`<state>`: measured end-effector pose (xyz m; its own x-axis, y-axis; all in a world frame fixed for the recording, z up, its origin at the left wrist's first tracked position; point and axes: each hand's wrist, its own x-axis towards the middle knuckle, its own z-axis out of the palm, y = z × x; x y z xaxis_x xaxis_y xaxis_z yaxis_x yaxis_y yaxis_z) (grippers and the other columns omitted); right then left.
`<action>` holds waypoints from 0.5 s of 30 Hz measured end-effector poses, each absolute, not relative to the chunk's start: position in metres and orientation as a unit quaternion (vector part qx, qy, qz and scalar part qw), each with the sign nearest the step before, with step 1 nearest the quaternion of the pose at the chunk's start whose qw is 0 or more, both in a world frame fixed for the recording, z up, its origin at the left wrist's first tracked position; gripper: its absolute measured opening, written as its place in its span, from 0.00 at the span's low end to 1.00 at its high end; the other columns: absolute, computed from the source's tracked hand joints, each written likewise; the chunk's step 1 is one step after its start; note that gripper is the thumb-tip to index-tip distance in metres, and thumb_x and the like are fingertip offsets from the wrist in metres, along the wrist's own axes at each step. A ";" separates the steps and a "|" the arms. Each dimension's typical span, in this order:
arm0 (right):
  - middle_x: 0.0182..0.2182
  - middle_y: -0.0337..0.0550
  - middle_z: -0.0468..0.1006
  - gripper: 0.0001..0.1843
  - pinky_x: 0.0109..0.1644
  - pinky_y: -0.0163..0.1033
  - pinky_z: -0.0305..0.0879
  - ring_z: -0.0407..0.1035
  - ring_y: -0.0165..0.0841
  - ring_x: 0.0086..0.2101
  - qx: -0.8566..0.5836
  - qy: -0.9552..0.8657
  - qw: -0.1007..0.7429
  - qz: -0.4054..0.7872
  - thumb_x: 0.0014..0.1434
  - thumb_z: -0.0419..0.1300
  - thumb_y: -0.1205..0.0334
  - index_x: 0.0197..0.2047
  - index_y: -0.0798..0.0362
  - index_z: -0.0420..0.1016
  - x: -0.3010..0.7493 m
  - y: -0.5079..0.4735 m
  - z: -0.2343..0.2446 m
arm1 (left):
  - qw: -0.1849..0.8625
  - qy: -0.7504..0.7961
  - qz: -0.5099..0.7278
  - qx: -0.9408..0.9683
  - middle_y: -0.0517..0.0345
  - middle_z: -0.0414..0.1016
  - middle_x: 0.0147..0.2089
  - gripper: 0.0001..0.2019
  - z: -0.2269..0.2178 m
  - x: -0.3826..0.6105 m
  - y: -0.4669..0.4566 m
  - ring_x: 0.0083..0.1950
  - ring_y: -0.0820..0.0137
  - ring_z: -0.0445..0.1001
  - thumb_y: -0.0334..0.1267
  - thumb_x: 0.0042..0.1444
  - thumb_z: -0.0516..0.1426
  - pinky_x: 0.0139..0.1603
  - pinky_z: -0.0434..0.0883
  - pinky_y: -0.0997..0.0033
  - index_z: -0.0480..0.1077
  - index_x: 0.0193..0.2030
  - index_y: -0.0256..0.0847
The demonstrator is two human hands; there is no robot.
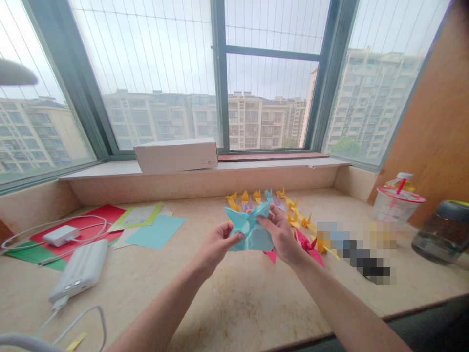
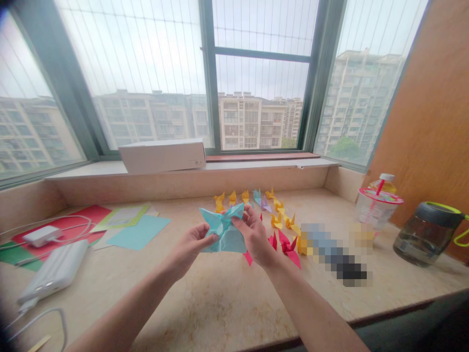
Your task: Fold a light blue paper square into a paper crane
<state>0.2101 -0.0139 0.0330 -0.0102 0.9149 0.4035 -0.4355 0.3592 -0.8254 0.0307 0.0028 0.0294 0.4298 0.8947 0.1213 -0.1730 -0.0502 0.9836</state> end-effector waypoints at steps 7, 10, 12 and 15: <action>0.39 0.40 0.81 0.16 0.40 0.38 0.70 0.76 0.34 0.36 -0.285 -0.499 0.627 0.527 0.54 0.68 0.56 0.43 0.48 0.68 0.213 -0.006 0.027 | 0.720 0.200 0.423 0.512 0.49 0.80 0.41 0.24 0.035 0.029 -0.003 0.41 0.63 0.77 0.57 0.58 0.56 0.41 0.71 0.68 0.74 0.48 0.38; 0.37 0.40 0.81 0.17 0.39 0.38 0.70 0.76 0.34 0.34 -0.293 -0.511 0.611 0.529 0.54 0.68 0.55 0.42 0.48 0.67 0.212 -0.006 0.026 | 0.725 0.201 0.427 0.502 0.49 0.80 0.43 0.21 0.038 0.029 -0.005 0.42 0.63 0.78 0.51 0.57 0.61 0.43 0.71 0.68 0.73 0.50 0.39; 0.35 0.39 0.81 0.17 0.36 0.37 0.69 0.75 0.33 0.31 -0.303 -0.511 0.608 0.527 0.54 0.68 0.54 0.41 0.48 0.66 0.211 -0.006 0.026 | 0.725 0.198 0.425 0.504 0.48 0.79 0.45 0.20 0.038 0.029 -0.006 0.44 0.63 0.78 0.46 0.55 0.64 0.46 0.70 0.67 0.72 0.51 0.38; 0.33 0.38 0.80 0.16 0.33 0.34 0.66 0.73 0.30 0.29 -0.310 -0.511 0.625 0.502 0.54 0.68 0.55 0.40 0.49 0.65 0.211 -0.006 0.025 | 0.724 0.188 0.420 0.514 0.46 0.78 0.48 0.18 0.038 0.029 -0.006 0.46 0.63 0.77 0.40 0.53 0.66 0.49 0.70 0.67 0.73 0.50 0.36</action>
<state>0.2110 -0.0055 0.0251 -0.0271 0.9444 0.3278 -0.3108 0.3037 -0.9007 0.0291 -0.0060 0.0377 0.5765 0.8014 0.1593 -0.4150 0.1193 0.9020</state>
